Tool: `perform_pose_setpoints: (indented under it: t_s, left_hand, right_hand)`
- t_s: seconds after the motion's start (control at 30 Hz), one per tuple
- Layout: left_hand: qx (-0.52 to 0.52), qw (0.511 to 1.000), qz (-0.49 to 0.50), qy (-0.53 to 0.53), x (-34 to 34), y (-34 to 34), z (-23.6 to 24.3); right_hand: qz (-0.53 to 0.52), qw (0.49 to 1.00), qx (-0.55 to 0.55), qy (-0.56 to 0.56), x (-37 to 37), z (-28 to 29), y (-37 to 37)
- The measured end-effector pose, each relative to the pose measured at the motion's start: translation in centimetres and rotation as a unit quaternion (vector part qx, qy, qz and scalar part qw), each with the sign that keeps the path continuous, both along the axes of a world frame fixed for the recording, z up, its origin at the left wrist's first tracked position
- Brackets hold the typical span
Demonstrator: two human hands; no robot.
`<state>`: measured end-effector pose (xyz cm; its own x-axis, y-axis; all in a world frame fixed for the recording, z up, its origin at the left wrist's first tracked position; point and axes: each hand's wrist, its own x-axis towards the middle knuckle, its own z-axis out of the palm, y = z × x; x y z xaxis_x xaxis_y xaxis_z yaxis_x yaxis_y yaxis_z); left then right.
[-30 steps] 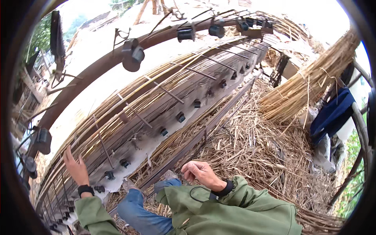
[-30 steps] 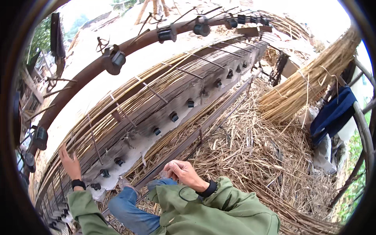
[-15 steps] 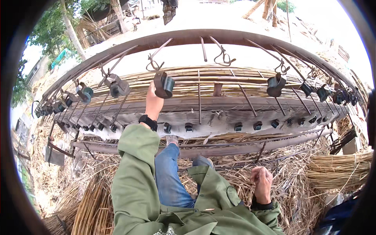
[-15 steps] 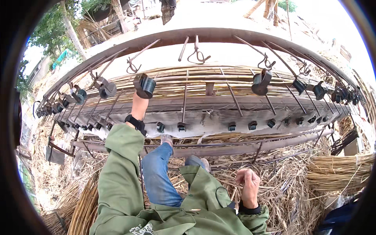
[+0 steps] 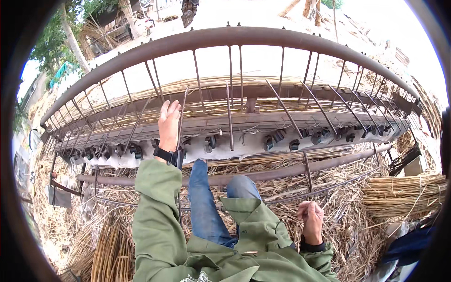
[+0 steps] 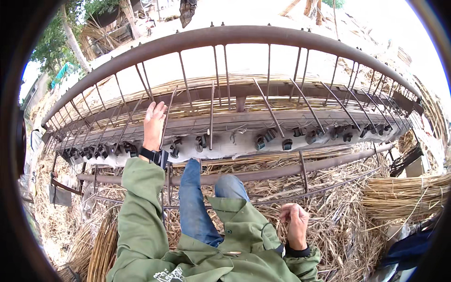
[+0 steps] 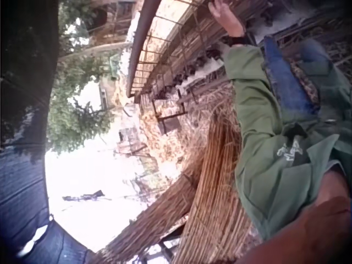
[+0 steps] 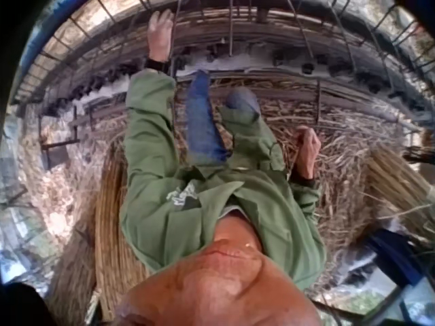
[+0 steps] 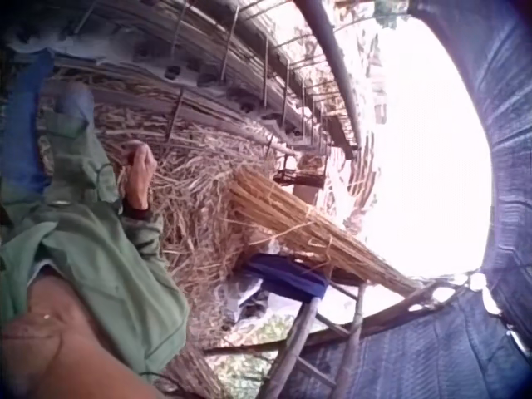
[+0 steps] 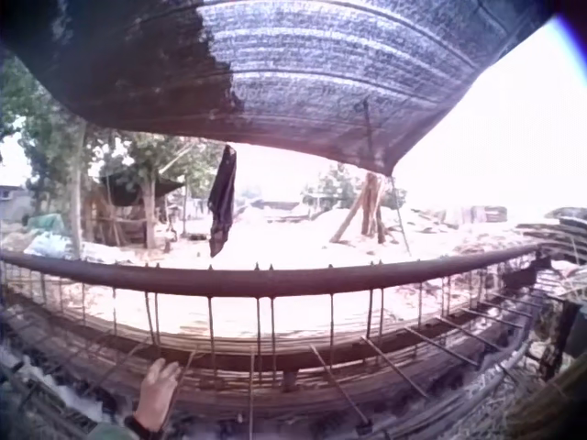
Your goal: Operating a manual mechanical loom to weave reeds into a large mat.
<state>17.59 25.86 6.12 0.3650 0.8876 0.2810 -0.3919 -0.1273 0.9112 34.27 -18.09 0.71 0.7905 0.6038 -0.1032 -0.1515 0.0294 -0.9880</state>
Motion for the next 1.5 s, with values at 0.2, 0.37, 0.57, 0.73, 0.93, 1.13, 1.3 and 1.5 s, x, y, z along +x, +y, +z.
perform_pose_setpoints:
  t_s: [0.2,0.37,0.57,0.73,0.93,1.13,1.3,1.5]
  left_hand:
    - [-0.106,0.982,0.156,-0.006,-3.1,-4.3,-6.7]
    - [0.053,0.913,0.019,0.405,-7.0,-9.0,-15.6]
    - [0.217,0.831,0.069,0.507,-9.7,-12.0,-15.4]
    - [0.267,0.789,0.097,0.545,-9.4,-14.4,-11.5]
    - [0.276,0.765,0.073,0.577,-9.2,-15.8,-9.5]
    - [0.298,0.73,0.06,0.612,-9.2,-16.4,-8.8]
    - [0.298,0.745,0.08,0.591,-8.2,-16.9,-8.6]
    - [0.261,0.865,0.128,0.408,-13.5,-19.5,-9.3]
  right_hand:
    - [0.012,1.0,-0.02,-0.004,0.2,-0.6,1.8]
    - [0.06,0.998,-0.008,0.009,0.0,-1.1,4.9]
    - [0.13,0.991,0.004,0.025,-2.0,-0.8,7.6]
    - [0.155,0.987,0.0,0.037,-2.9,-0.3,7.2]
    - [0.175,0.983,0.045,0.041,-2.0,-0.5,5.8]
    - [0.179,0.984,-0.007,0.025,-2.2,0.4,5.7]
    - [0.188,0.949,0.07,-0.244,0.6,5.7,7.7]
    - [0.178,0.85,0.129,-0.479,1.9,12.0,18.2]
